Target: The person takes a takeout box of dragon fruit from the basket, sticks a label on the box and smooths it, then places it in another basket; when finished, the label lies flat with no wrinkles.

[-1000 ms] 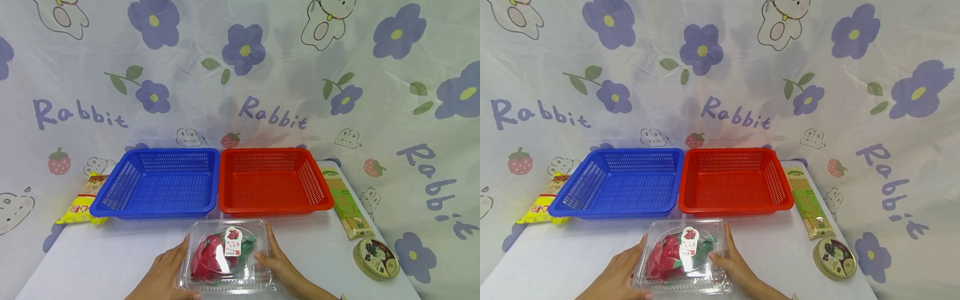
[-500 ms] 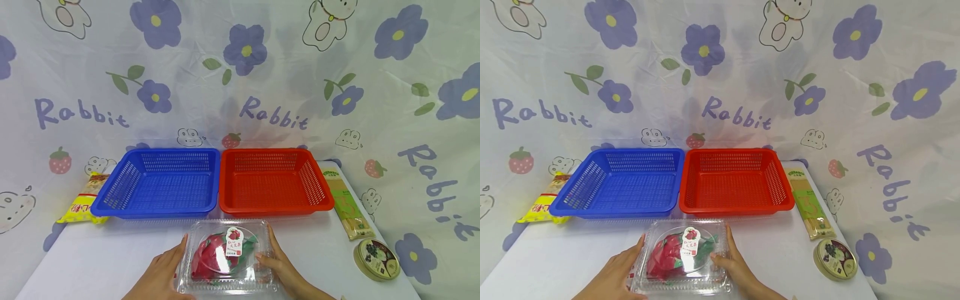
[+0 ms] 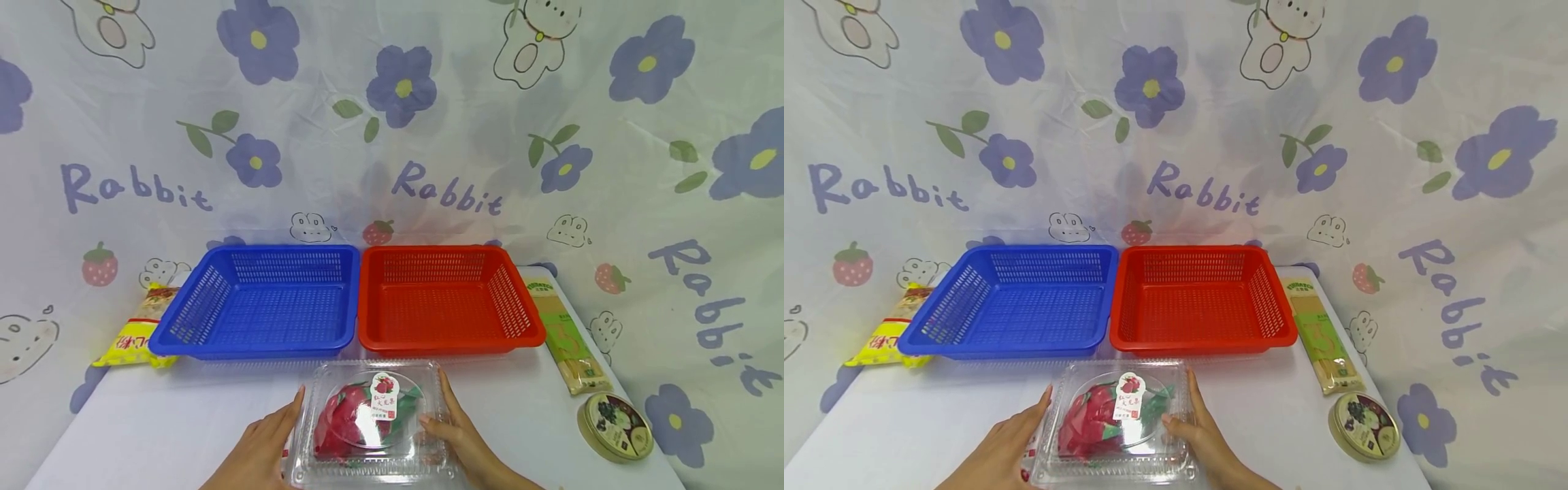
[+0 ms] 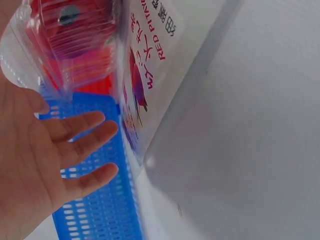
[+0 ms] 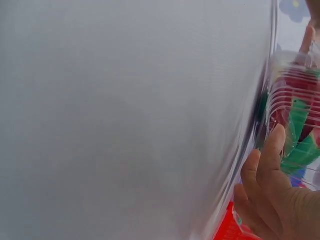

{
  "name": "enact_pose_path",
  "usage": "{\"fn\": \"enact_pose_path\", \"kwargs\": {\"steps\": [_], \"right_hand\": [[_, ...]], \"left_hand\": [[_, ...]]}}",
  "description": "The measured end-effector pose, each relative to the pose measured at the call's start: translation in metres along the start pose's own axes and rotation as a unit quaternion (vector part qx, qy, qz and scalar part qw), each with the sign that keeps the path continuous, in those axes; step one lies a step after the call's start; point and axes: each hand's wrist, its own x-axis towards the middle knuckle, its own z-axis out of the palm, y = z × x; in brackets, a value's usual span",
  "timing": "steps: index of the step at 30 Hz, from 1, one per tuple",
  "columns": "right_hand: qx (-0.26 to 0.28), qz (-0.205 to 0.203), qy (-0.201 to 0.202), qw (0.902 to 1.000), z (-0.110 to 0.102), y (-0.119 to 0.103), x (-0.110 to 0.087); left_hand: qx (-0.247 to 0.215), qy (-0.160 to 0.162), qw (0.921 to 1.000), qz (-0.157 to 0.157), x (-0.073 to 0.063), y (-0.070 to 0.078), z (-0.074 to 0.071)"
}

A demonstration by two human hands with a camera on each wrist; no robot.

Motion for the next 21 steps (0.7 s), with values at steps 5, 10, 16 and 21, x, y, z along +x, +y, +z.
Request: {"fn": "enact_pose_path", "kwargs": {"steps": [5,10,16,21], "right_hand": [[0.021,0.004,-0.004,0.9998,0.0009,-0.0001,-0.0007],[0.029,0.005,-0.004,0.9996,0.0007,-0.0002,-0.0013],[0.041,0.001,-0.011,0.9991,0.0007,-0.0002,-0.0026],[0.038,-0.001,-0.009,0.9992,0.0008,-0.0007,-0.0025]], "left_hand": [[-0.001,0.007,1.0000,0.001,-0.0009,0.0000,-0.0008],[-0.006,-0.004,1.0000,-0.001,-0.0011,0.0000,-0.0017],[-0.026,-0.032,0.9990,-0.015,-0.0003,0.0015,-0.0040],[-0.020,-0.025,0.9994,-0.010,-0.0005,0.0020,-0.0038]]}}
